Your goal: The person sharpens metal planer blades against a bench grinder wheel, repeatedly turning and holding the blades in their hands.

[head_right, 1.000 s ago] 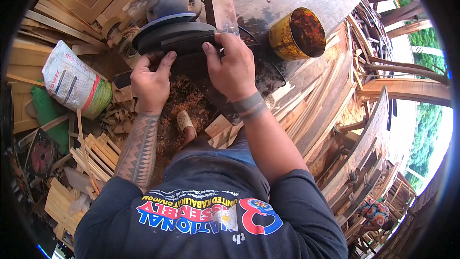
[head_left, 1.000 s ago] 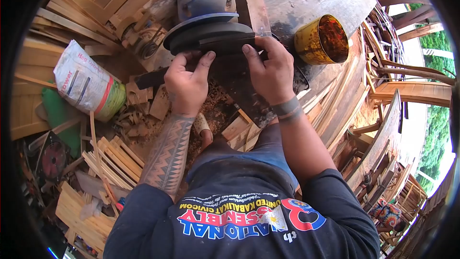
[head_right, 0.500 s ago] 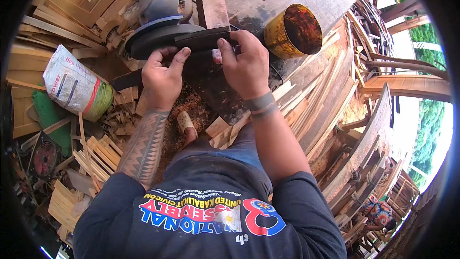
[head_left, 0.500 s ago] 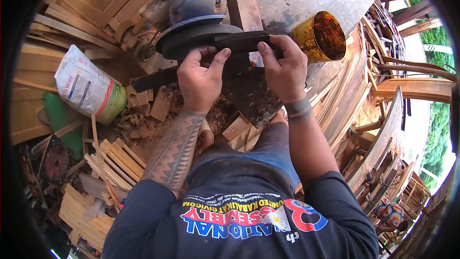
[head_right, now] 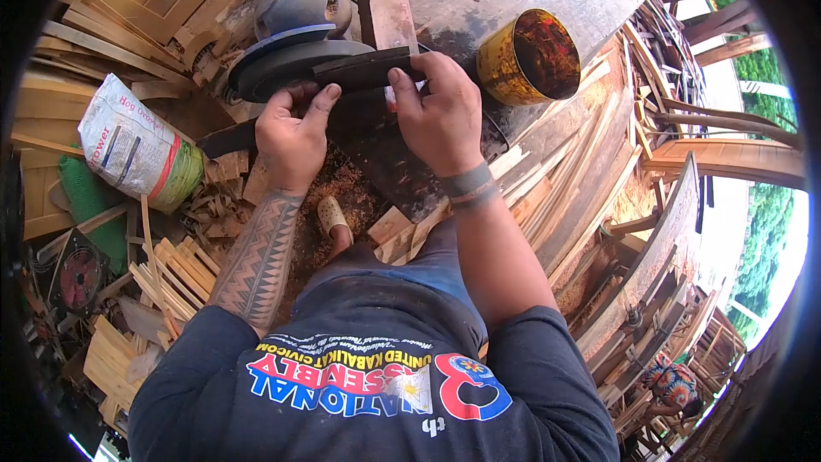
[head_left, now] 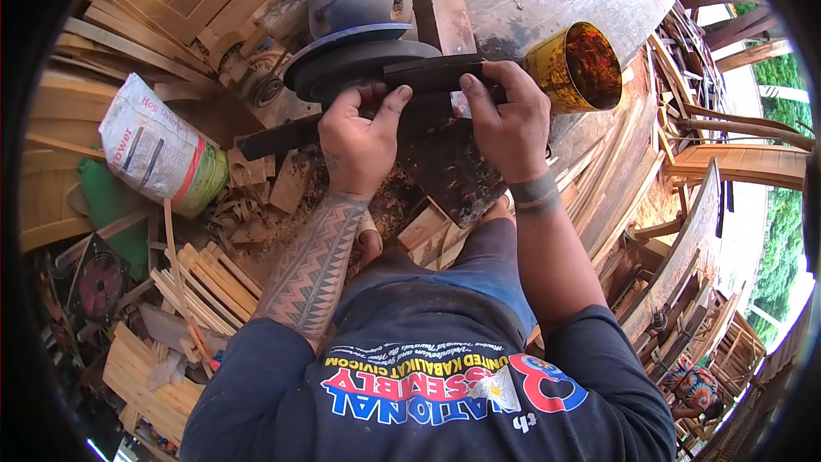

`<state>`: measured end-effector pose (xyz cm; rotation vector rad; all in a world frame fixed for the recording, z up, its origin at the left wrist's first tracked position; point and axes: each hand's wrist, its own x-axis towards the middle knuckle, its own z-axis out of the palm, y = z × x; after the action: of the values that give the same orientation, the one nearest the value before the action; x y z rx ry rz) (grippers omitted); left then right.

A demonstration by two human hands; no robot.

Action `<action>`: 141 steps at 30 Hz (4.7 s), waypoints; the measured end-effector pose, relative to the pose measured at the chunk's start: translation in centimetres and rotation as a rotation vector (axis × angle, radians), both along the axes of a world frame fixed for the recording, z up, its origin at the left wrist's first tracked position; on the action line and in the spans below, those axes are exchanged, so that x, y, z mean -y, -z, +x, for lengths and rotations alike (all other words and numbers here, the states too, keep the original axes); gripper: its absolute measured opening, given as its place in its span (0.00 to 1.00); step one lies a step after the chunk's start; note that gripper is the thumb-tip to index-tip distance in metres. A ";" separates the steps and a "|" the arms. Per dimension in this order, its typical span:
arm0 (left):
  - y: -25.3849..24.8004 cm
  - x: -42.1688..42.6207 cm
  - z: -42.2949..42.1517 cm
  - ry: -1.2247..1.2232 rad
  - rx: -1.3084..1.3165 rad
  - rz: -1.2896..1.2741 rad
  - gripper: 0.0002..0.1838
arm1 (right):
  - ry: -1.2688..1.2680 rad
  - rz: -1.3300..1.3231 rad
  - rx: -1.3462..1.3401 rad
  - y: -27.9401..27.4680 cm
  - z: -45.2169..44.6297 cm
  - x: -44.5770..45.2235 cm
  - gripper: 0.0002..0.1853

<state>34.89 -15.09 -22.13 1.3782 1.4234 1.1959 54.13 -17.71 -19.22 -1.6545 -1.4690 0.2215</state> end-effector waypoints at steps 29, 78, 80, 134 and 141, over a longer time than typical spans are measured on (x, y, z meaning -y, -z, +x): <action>0.7 -0.2 -5.9 -0.056 -0.107 0.098 0.20 | -0.070 -0.066 0.030 0.4 -5.4 -0.7 0.13; -0.6 -0.2 0.8 0.015 -0.036 0.123 0.17 | 0.041 -0.053 -0.026 -0.2 0.8 0.4 0.12; -0.2 -0.1 0.0 0.012 -0.023 0.073 0.18 | 0.028 -0.075 -0.017 -0.4 0.0 0.2 0.12; -12.7 9.4 -6.6 0.903 0.067 1.180 0.18 | -0.615 0.375 -1.521 -6.2 -4.7 18.8 0.17; -13.2 9.1 -6.6 0.889 0.169 1.148 0.18 | -0.600 0.364 -1.465 -8.1 -4.6 18.5 0.16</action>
<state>28.25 -24.18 -8.93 2.2032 -0.2207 1.4339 49.54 -36.21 -11.14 -0.3674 -0.6723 1.1258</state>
